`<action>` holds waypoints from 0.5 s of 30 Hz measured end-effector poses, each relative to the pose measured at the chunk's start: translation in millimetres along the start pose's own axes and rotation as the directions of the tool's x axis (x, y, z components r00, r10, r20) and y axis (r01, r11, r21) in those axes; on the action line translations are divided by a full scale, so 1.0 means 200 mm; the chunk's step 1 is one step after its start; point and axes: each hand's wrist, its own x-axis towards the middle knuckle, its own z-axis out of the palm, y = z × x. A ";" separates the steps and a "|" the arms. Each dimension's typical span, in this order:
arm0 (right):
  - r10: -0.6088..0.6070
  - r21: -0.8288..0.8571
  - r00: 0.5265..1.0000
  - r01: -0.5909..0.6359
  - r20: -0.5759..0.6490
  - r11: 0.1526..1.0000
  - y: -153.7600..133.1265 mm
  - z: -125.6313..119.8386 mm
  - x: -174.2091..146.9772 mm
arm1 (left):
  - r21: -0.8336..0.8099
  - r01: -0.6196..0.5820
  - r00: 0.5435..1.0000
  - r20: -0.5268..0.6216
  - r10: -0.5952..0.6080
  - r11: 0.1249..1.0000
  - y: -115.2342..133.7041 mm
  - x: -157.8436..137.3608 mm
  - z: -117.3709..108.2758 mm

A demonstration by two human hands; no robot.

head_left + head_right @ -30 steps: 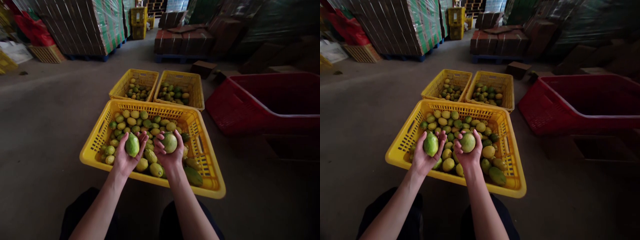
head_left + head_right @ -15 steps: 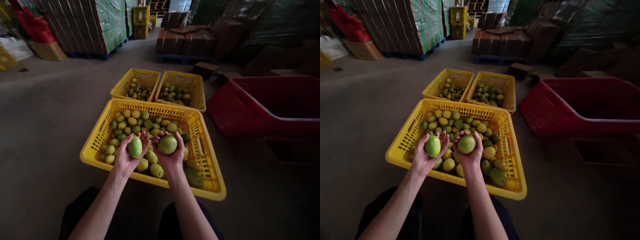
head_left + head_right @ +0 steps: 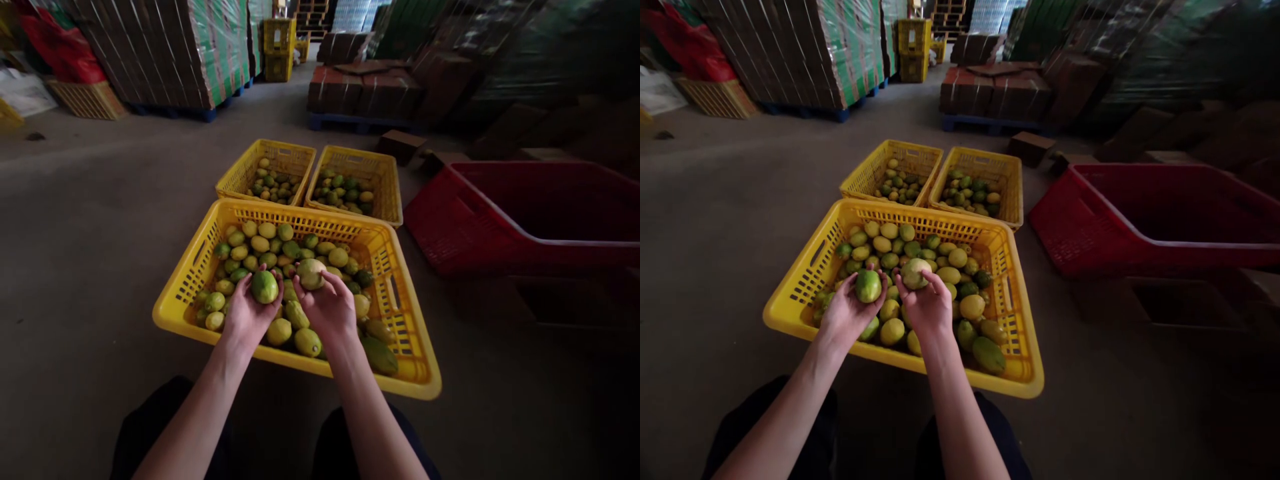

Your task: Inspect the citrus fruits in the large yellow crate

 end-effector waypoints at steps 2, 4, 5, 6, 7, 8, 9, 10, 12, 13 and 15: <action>0.014 -0.009 1.000 -0.014 0.015 1.000 0.00 -0.02 0.01 | 0.017 0.004 1.000 -0.001 -0.004 1.000 0.00 0.00 0.00; 0.057 -0.011 0.998 -0.057 0.011 0.998 -0.01 -0.03 0.02 | 0.038 0.019 1.000 0.019 -0.020 0.999 -0.01 0.00 0.00; 0.083 -0.011 0.996 -0.083 0.008 0.996 -0.01 -0.03 0.03 | 0.044 0.030 0.999 0.034 -0.031 0.999 -0.01 0.00 0.01; 0.106 -0.012 0.994 -0.106 0.004 0.994 -0.01 -0.02 0.03 | 0.047 0.043 0.998 0.048 -0.045 0.998 -0.01 0.00 0.01; 0.122 -0.012 0.993 -0.122 -0.003 0.992 -0.01 -0.02 0.03 | 0.048 0.057 0.997 0.057 -0.059 0.997 -0.01 0.00 0.01; 0.132 -0.013 0.991 -0.132 -0.012 0.991 -0.01 -0.01 0.03 | 0.049 0.069 0.995 0.062 -0.072 0.996 -0.01 0.00 0.00; 0.133 -0.013 0.991 -0.134 -0.025 0.991 -0.01 -0.01 0.03 | 0.049 0.082 0.994 0.064 -0.085 0.995 -0.01 0.01 0.00; 0.129 -0.014 0.991 -0.130 -0.038 0.991 -0.01 0.00 0.03 | 0.049 0.094 0.993 0.067 -0.098 0.994 -0.01 0.01 0.00; 0.111 -0.038 0.992 -0.113 -0.059 0.993 0.00 0.00 0.03 | 0.056 0.111 0.990 0.078 -0.115 0.992 -0.01 0.03 -0.01; 0.087 -0.071 0.994 -0.091 -0.062 0.993 0.00 0.00 0.03 | 0.066 0.115 0.989 0.089 -0.120 0.991 -0.01 0.03 -0.02; -0.035 -0.185 0.998 0.027 -0.043 0.982 0.02 0.01 0.02 | 0.106 0.090 0.988 0.118 -0.103 0.990 -0.02 0.04 -0.02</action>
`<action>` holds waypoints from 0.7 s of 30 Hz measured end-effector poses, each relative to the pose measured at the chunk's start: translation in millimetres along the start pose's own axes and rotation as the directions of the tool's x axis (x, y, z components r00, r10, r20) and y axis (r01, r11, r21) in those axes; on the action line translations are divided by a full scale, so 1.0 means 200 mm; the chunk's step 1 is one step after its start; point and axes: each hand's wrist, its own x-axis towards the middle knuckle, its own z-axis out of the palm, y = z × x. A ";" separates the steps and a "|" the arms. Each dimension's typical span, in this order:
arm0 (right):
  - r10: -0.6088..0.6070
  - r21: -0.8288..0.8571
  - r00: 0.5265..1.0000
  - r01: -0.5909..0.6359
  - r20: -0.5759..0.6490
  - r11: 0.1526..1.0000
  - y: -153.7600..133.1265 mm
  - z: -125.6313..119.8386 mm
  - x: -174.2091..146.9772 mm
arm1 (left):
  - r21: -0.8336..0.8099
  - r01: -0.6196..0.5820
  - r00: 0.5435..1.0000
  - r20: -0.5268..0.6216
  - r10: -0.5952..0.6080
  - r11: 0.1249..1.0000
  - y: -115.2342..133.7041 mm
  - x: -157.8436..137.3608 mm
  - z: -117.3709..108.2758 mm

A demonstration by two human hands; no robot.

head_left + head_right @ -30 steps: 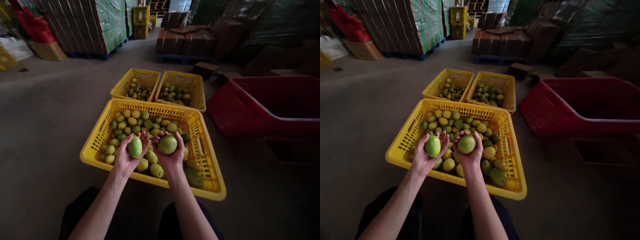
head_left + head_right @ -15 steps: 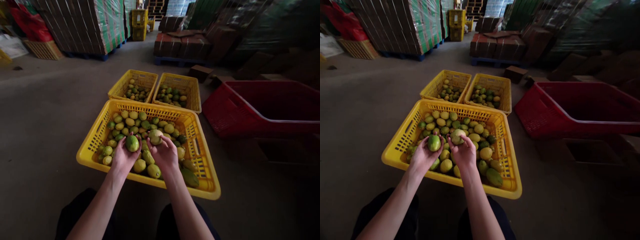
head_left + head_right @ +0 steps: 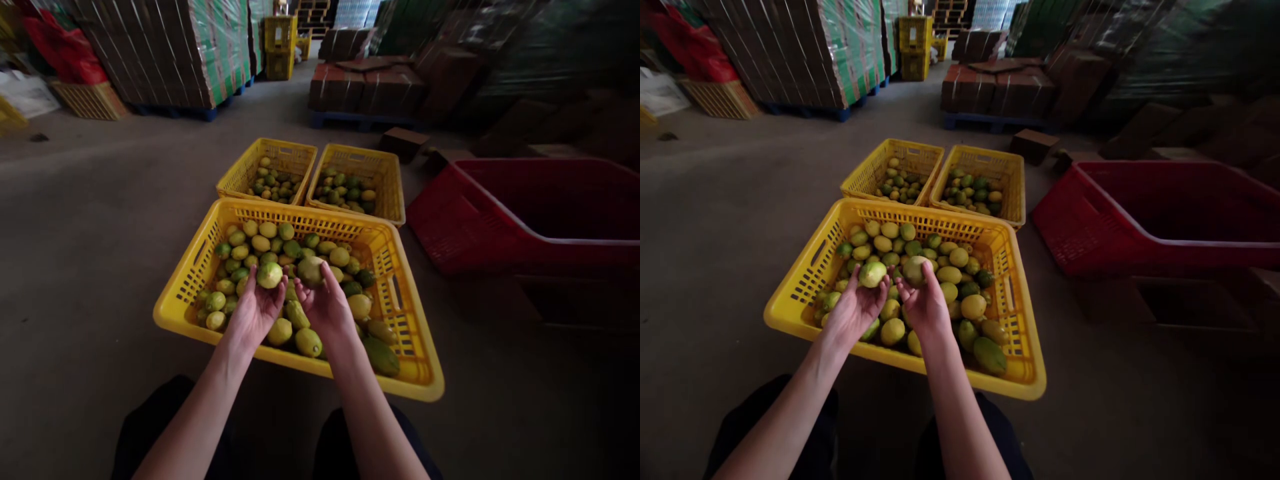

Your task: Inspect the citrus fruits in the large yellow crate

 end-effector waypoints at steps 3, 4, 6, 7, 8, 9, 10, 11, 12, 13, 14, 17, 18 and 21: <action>-0.310 -0.225 0.950 0.313 0.048 0.923 0.02 0.01 -0.02 | 0.138 -0.167 0.986 0.028 0.165 0.976 0.00 -0.01 0.01; -0.398 -0.289 0.914 0.403 0.076 0.869 0.02 0.01 -0.03 | 0.191 -0.245 0.969 0.037 0.243 0.951 0.00 -0.02 0.02; -0.515 -0.387 0.848 0.520 0.126 0.761 0.01 0.00 -0.04 | 0.265 -0.377 0.925 0.067 0.373 0.887 0.00 -0.04 0.03; -0.556 -0.426 0.818 0.560 0.148 0.711 0.01 -0.01 -0.04 | 0.286 -0.420 0.906 0.084 0.414 0.861 0.01 -0.05 0.04; -0.584 -0.463 0.793 0.589 0.174 0.662 0.00 -0.01 -0.04 | 0.301 -0.453 0.890 0.106 0.443 0.839 0.01 -0.07 0.04; -0.602 -0.499 0.773 0.610 0.202 0.616 -0.01 -0.02 -0.05 | 0.319 -0.478 0.877 0.135 0.460 0.818 0.02 -0.08 0.04; -0.608 -0.528 0.760 0.622 0.230 0.578 -0.02 -0.03 -0.05 | 0.345 -0.499 0.866 0.173 0.468 0.795 0.02 -0.09 0.03; -0.601 -0.547 0.757 0.626 0.256 0.556 -0.02 -0.03 -0.05 | 0.378 -0.514 0.858 0.213 0.468 0.770 0.02 -0.09 0.03; -0.584 -0.552 0.765 0.621 0.273 0.556 -0.03 -0.04 -0.05 | 0.410 -0.527 0.850 0.249 0.465 0.744 0.02 -0.10 0.02; -0.562 -0.546 0.778 0.611 0.280 0.574 -0.03 -0.04 -0.05 | 0.436 -0.537 0.843 0.278 0.460 0.722 0.02 -0.10 0.01; -0.544 -0.535 0.791 0.598 0.279 0.596 -0.04 -0.04 -0.06 | 0.452 -0.542 0.840 0.291 0.457 0.709 0.02 -0.10 0.01; -0.529 -0.527 0.805 0.582 0.267 0.620 -0.07 -0.03 -0.07 | 0.452 -0.541 0.840 0.271 0.469 0.709 0.02 -0.10 0.01; -0.532 -0.537 0.802 0.585 0.271 0.609 -0.08 -0.03 -0.07 | 0.455 -0.541 0.841 0.265 0.472 0.707 0.03 -0.10 0.01; -0.458 -0.564 0.831 0.552 0.314 0.614 -0.12 -0.02 -0.09 | 0.508 -0.543 0.839 0.298 0.455 0.669 0.05 -0.10 0.02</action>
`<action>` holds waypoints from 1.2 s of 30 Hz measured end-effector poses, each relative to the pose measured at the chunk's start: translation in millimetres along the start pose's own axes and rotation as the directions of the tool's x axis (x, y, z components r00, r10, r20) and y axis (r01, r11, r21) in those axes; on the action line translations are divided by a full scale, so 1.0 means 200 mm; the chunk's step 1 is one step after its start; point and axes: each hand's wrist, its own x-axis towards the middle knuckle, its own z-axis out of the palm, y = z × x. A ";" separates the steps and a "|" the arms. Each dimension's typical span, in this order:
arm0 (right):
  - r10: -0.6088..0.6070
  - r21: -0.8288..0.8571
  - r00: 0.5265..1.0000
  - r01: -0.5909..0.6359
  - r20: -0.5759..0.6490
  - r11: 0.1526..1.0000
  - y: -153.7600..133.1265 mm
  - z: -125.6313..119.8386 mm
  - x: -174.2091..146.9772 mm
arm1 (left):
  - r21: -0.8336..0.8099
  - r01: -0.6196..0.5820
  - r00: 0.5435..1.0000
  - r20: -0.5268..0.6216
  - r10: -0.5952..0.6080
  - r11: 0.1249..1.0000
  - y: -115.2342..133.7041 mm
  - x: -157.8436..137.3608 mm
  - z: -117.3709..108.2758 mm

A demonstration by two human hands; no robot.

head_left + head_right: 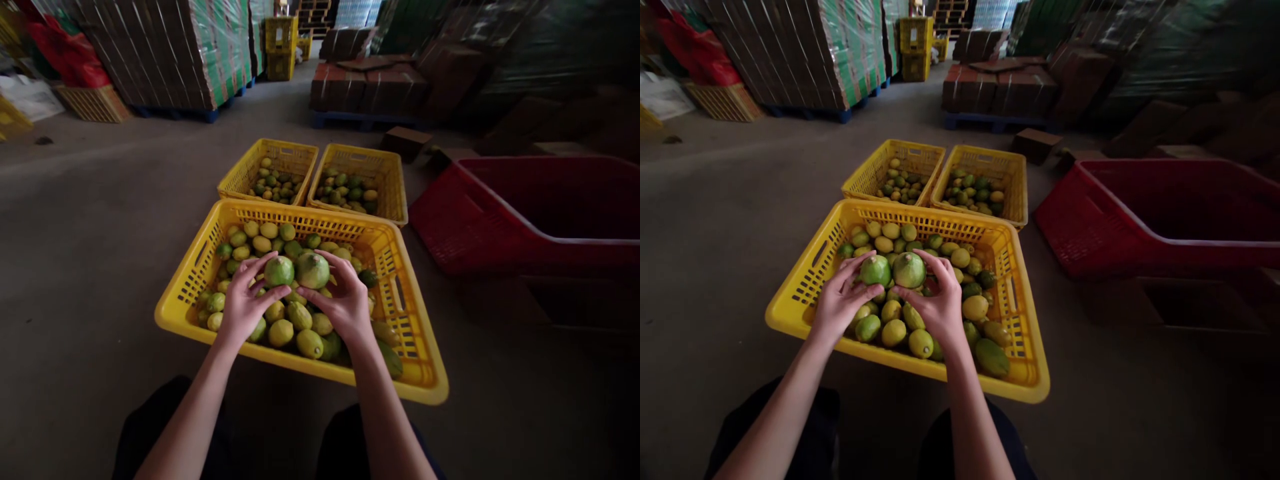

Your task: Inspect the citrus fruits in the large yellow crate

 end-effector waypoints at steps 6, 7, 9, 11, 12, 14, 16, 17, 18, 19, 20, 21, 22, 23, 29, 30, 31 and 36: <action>0.113 0.098 0.985 -0.127 0.132 0.987 -0.01 -0.04 0.01 | 0.042 0.090 0.995 -0.038 -0.088 0.995 0.02 0.03 -0.07; 0.122 0.114 0.984 -0.137 0.132 0.984 0.00 -0.04 0.01 | 0.047 0.108 0.994 -0.038 -0.106 0.993 0.01 0.04 -0.08; 0.146 0.128 0.979 -0.165 0.144 0.978 0.00 -0.04 0.02 | 0.043 0.134 0.990 -0.046 -0.132 0.990 0.01 0.04 -0.09; 0.178 0.137 0.972 -0.199 0.157 0.970 0.01 -0.04 0.02 | 0.019 0.164 0.984 -0.073 -0.163 0.986 0.00 0.04 -0.09; 0.197 0.145 0.967 -0.221 0.165 0.964 0.01 -0.04 0.03 | 0.005 0.183 0.980 -0.084 -0.182 0.983 0.00 0.05 -0.08; 0.237 0.163 0.954 -0.267 0.182 0.950 0.02 -0.04 0.03 | -0.024 0.205 0.973 -0.103 -0.206 0.978 -0.01 0.05 -0.08; 0.269 0.183 0.946 -0.302 0.183 0.936 0.02 -0.04 0.04 | -0.050 0.200 0.971 -0.124 -0.204 0.979 -0.01 0.06 -0.08; 0.280 0.195 0.944 -0.312 0.177 0.930 0.02 -0.03 0.04 | -0.061 0.191 0.970 -0.139 -0.198 0.980 -0.01 0.06 -0.08; 0.287 0.208 0.943 -0.319 0.169 0.925 0.03 -0.03 0.04 | -0.071 0.181 0.969 -0.156 -0.190 0.981 -0.01 0.06 -0.08; 0.291 0.225 0.943 -0.322 0.161 0.920 0.03 -0.02 0.04 | -0.079 0.172 0.968 -0.171 -0.184 0.982 -0.01 0.06 -0.08; 0.294 0.241 0.943 -0.325 0.156 0.915 0.03 -0.02 0.04 | -0.083 0.165 0.967 -0.181 -0.178 0.983 -0.01 0.06 -0.07; 0.297 0.255 0.942 -0.329 0.156 0.909 0.04 -0.01 0.04 | -0.084 0.160 0.968 -0.181 -0.173 0.984 -0.01 0.06 -0.07; 0.304 0.261 0.939 -0.337 0.160 0.905 0.04 -0.01 0.04 | -0.080 0.157 0.971 -0.172 -0.168 0.984 -0.01 0.05 -0.07; 0.313 0.260 0.936 -0.347 0.164 0.901 0.04 0.00 0.04 | -0.072 0.155 0.974 -0.154 -0.165 0.985 -0.01 0.05 -0.06; 0.346 0.229 0.931 -0.364 0.119 0.903 0.05 0.02 0.03 | -0.044 0.187 0.971 -0.140 -0.191 0.981 -0.02 0.04 -0.04; 0.354 0.219 0.929 -0.370 0.108 0.903 0.05 0.02 0.03 | -0.047 0.194 0.967 -0.158 -0.199 0.980 -0.02 0.04 -0.04; 0.364 0.205 0.926 -0.377 0.102 0.903 0.05 0.03 0.03 | -0.048 0.199 0.965 -0.167 -0.204 0.979 -0.03 0.04 -0.05; 0.395 0.157 0.907 -0.416 0.147 0.896 0.07 0.03 0.01 | -0.050 0.210 0.966 -0.141 -0.216 0.976 -0.03 0.04 -0.05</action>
